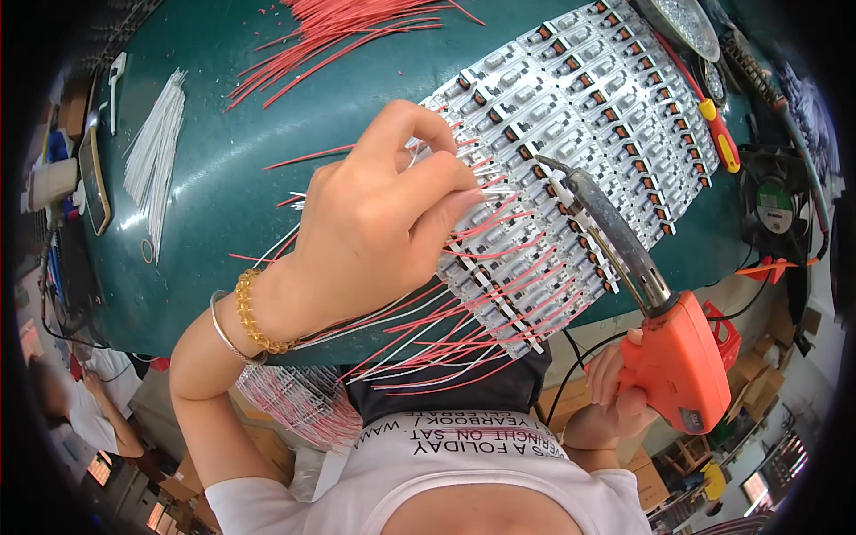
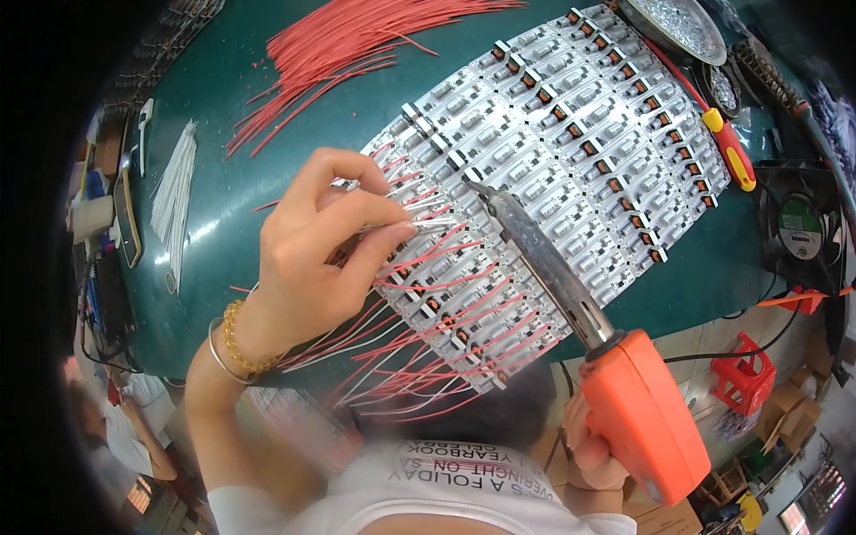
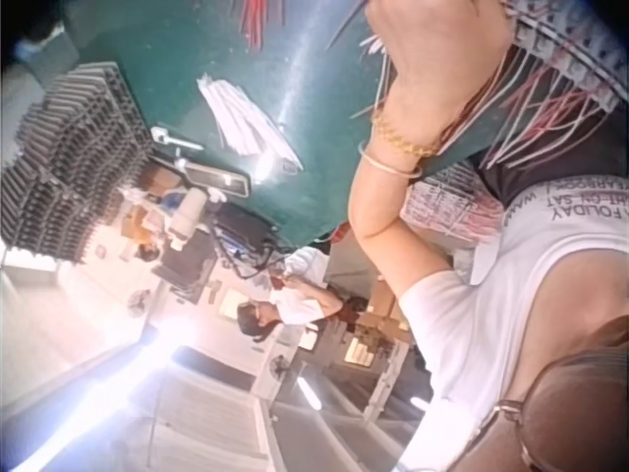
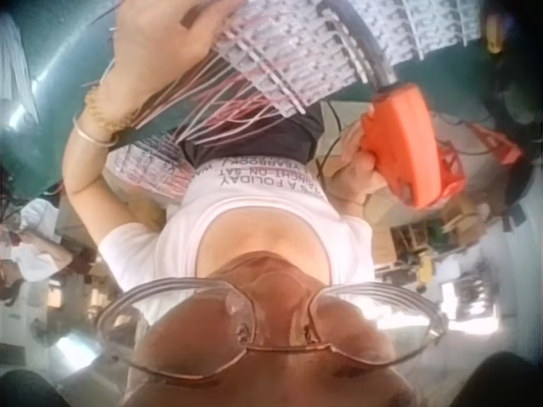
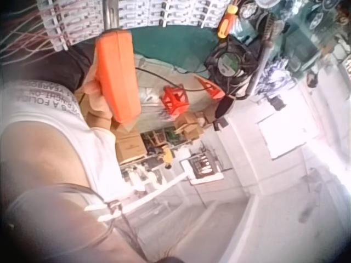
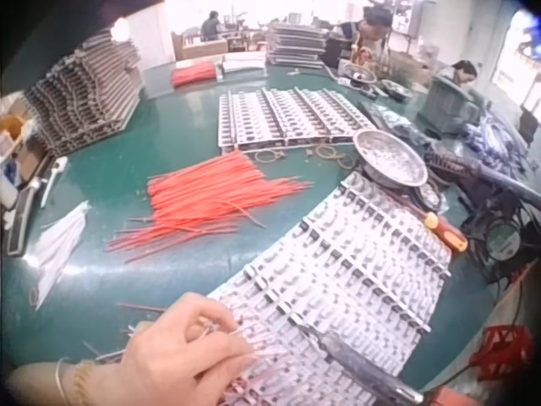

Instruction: The person uses a soldering iron to attach red and white wires to a grid of electronic components on a green workbench. They repeatedly pick up individual wires, position them on the board, and apply the soldering iron to secure the connections.

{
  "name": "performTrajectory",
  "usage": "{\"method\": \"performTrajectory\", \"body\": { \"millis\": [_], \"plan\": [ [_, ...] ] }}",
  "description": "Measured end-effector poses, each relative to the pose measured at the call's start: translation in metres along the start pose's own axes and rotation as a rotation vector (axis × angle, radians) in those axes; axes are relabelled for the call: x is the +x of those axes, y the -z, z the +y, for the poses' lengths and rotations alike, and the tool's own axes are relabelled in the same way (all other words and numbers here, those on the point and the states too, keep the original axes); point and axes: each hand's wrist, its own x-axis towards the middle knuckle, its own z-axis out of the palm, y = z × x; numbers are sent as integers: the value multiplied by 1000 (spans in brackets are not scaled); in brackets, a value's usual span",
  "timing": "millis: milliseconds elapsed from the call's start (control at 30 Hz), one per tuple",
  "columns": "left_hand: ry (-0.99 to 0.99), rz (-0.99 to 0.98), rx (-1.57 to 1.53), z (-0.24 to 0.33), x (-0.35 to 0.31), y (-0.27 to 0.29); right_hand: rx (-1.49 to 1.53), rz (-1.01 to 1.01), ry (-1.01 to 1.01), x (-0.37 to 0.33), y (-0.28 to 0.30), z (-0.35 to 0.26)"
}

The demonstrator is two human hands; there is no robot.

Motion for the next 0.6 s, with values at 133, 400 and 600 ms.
{"method": "performTrajectory", "body": {
  "millis": [133,400,600],
  "plan": [
    [-33,5,44,-1,-1,-4,-41,-153,82,7,-31,-25],
    [-144,4,264,-7,-3,-6,-98,-286,119,16,-59,-47],
    [9,69,55,-2,3,-10,-71,-272,134,15,-60,-46]
  ]
}}
